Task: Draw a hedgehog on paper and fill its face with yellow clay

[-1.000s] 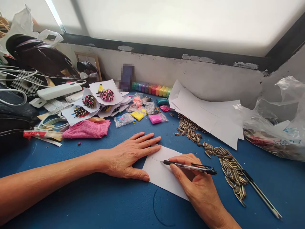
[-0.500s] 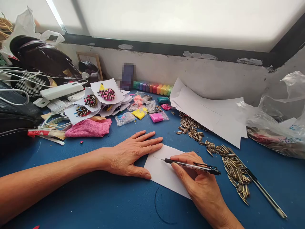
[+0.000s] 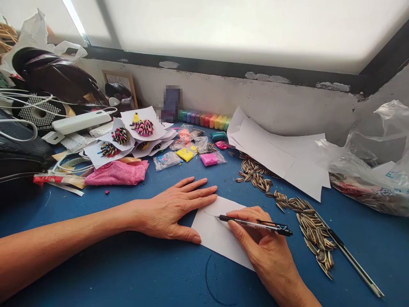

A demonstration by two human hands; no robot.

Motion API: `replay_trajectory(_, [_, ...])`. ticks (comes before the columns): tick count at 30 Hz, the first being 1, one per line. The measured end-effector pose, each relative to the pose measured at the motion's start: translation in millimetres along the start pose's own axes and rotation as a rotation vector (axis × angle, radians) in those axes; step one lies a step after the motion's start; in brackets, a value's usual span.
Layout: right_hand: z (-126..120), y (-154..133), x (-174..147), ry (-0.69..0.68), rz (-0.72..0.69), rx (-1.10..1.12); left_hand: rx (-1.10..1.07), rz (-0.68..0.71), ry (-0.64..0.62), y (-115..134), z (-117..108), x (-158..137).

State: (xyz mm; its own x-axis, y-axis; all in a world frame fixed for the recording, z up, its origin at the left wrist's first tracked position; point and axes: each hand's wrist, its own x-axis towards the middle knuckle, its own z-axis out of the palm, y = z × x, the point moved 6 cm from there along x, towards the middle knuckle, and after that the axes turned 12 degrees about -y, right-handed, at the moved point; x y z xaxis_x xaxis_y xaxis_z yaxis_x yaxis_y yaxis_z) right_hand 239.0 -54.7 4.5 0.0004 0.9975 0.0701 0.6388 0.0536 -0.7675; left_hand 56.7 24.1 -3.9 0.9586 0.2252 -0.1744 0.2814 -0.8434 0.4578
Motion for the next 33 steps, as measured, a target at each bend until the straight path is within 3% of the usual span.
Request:
replay_trajectory(14, [-1.6,-1.8,1.7,-0.027,0.043,-0.027,0.008,-0.002,-0.014,0.8,-0.7,0.0])
replay_trajectory(33, [-4.4,-4.1,1.2,0.048,0.029,0.006,0.027,-0.007,-0.023,0.9,-0.2,0.7])
